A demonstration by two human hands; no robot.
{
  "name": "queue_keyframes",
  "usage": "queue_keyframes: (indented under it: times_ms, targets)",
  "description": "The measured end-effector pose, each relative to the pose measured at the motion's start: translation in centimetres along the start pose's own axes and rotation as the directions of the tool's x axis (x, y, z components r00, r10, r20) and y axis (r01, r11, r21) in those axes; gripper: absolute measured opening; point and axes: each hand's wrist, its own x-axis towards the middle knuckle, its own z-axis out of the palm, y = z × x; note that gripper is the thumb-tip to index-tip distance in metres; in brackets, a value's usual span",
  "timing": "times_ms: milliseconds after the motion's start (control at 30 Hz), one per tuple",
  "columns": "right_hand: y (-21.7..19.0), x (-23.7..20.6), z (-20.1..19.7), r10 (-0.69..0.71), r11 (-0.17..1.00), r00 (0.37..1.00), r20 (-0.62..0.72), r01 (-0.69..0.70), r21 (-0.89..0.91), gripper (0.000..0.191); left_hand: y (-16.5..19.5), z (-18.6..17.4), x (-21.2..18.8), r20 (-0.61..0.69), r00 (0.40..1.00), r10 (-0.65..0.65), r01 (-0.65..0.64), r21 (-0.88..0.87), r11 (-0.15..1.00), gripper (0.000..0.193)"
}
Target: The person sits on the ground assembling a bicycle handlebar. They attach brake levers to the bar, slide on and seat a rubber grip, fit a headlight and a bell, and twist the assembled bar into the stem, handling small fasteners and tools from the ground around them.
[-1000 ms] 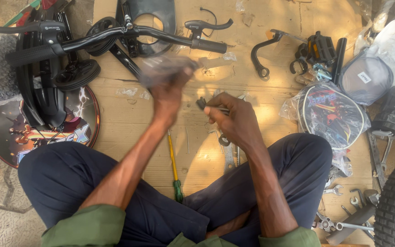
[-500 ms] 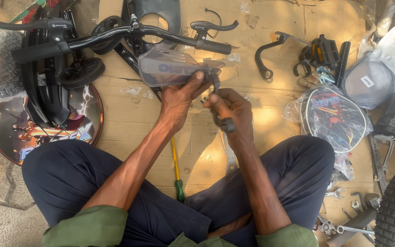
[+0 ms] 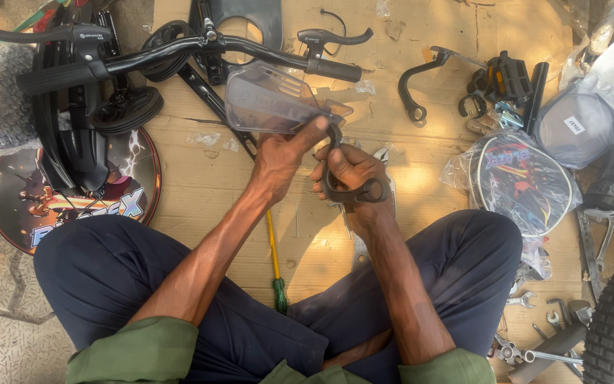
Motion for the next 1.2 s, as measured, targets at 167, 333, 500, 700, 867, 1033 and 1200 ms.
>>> queue_keyframes:
  times_ms: [167, 333, 500, 700, 867, 1033, 1200]
  targets:
    - [0.3, -0.3, 0.4, 0.047, 0.997, 0.996, -0.074, -0.052, -0.065, 0.038, 0.5, 0.2, -0.2, 0.083, 0.996, -0.039, 0.042, -0.043, 0.998, 0.036]
    - [-0.2, -0.5, 0.1, 0.042, 0.998, 0.996, -0.081, -0.046, -0.048, 0.039, 1.5, -0.1, -0.3, 0.199, 0.979, -0.039, 0.036, 0.019, 0.999, 0.036]
    - [-0.1, -1.0, 0.4, 0.052, 0.996, 0.995, -0.084, -0.058, -0.07, 0.039, 1.9, 0.5, -0.7, 0.118, 0.991, -0.061, 0.048, 0.113, 0.992, 0.03]
    - [0.4, -1.1, 1.2, 0.003, 1.0, 0.999, -0.042, -0.003, -0.009, 0.035, 1.7, 1.1, -1.2, 0.029, 0.99, -0.138, 0.136, 0.067, 0.988, 0.029]
    - [0.5, -1.3, 0.7, 0.093, 0.995, 0.992, -0.081, -0.094, -0.017, 0.033, 1.7, 0.6, -1.1, 0.114, 0.993, 0.019, -0.019, 0.007, 1.0, 0.024]
    - [1.0, -1.1, 0.1, 0.114, 0.992, 0.992, -0.058, -0.11, 0.068, 0.035, 1.6, 0.9, -1.1, 0.031, 0.981, -0.194, 0.186, 0.166, 0.968, 0.026]
    - [0.0, -0.1, -0.8, 0.105, 0.994, 0.994, -0.028, -0.104, 0.036, 0.03, 1.2, 1.0, -1.0, 0.04, 0.999, -0.017, 0.012, 0.118, 0.993, 0.026]
